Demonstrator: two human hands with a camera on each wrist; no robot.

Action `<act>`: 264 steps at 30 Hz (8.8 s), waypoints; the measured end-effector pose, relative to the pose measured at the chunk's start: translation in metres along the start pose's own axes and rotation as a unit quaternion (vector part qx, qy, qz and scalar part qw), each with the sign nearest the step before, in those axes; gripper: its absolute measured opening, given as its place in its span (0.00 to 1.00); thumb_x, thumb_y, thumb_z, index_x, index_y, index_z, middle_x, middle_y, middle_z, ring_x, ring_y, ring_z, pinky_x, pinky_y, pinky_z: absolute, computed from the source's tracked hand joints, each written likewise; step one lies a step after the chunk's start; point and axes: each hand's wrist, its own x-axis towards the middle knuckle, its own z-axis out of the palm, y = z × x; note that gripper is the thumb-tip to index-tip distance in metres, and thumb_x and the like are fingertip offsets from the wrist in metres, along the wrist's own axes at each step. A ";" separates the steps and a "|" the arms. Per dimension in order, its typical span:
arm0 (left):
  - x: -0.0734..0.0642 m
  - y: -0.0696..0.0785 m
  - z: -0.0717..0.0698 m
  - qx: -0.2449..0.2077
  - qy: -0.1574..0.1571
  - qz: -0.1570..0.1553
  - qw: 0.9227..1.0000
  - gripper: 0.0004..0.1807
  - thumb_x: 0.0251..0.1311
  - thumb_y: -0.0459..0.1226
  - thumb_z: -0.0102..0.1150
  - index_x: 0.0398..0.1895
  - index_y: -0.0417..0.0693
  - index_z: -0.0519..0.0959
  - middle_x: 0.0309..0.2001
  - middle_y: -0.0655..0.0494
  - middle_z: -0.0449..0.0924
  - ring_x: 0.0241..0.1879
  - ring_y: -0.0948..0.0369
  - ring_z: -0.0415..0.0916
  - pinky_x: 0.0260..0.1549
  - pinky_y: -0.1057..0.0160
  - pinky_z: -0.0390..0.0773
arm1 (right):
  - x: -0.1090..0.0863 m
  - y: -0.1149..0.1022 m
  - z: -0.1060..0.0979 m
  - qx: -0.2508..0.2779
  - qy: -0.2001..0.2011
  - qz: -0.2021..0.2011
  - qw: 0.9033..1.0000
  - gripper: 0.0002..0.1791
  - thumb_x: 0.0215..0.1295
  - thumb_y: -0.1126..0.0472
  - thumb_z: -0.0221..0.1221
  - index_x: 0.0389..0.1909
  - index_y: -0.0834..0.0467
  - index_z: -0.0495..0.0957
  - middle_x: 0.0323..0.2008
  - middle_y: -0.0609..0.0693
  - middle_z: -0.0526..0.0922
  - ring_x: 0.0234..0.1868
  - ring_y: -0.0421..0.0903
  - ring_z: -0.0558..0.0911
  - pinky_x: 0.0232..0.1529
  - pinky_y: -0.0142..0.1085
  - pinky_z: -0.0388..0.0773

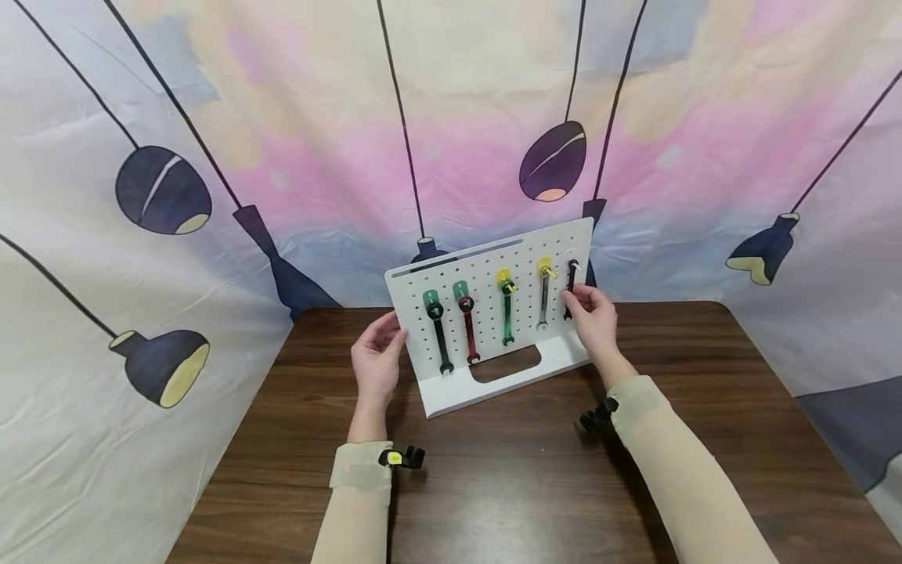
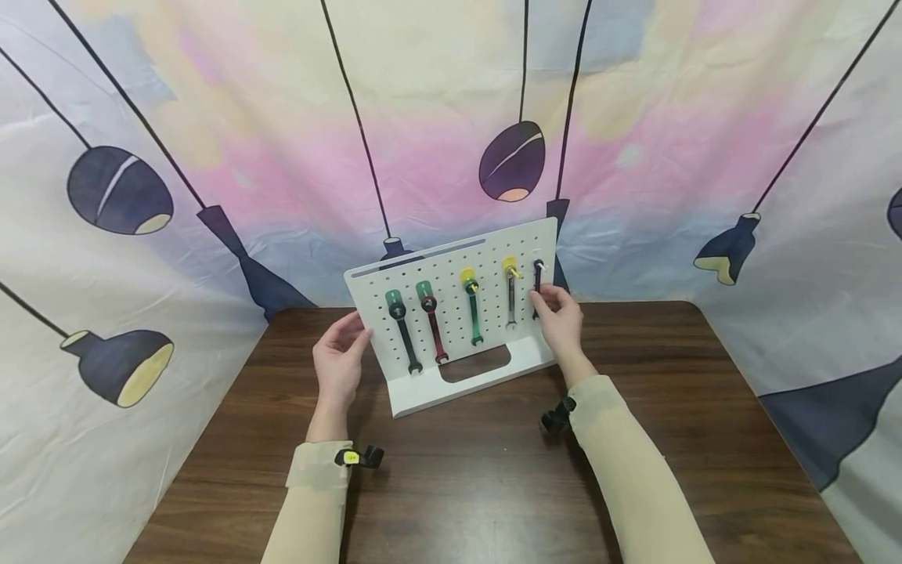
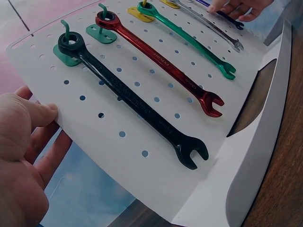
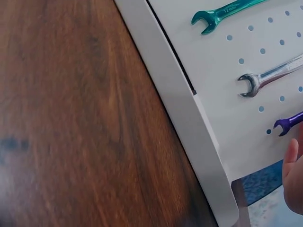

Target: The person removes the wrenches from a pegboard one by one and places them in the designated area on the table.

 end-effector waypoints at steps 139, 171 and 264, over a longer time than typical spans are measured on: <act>0.000 0.001 0.004 0.008 0.012 -0.010 1.000 0.17 0.67 0.24 0.70 0.57 0.39 0.87 0.48 0.38 0.88 0.41 0.64 0.84 0.40 0.69 0.78 | -0.048 -0.042 -0.052 0.171 -0.080 0.095 0.977 0.27 0.76 0.58 0.66 0.68 0.71 0.77 0.37 0.42 0.90 0.32 0.35 0.85 0.38 0.30 0.84; -0.004 0.001 -0.001 0.026 0.000 -0.006 1.000 0.16 0.68 0.28 0.70 0.57 0.42 0.88 0.47 0.47 0.89 0.42 0.61 0.84 0.40 0.67 0.78 | -0.056 -0.055 -0.058 0.210 -0.088 0.114 0.967 0.05 0.76 0.60 0.66 0.46 0.49 0.90 0.36 0.44 0.91 0.34 0.38 0.87 0.38 0.30 0.82; -0.006 0.005 -0.002 0.023 0.004 -0.029 0.999 0.16 0.68 0.28 0.71 0.57 0.46 0.89 0.47 0.43 0.88 0.42 0.58 0.83 0.42 0.66 0.79 | -0.159 0.007 -0.019 -0.097 -0.368 0.164 0.910 0.11 0.61 0.63 0.77 0.36 0.66 0.86 0.28 0.53 0.90 0.28 0.43 0.87 0.31 0.38 0.87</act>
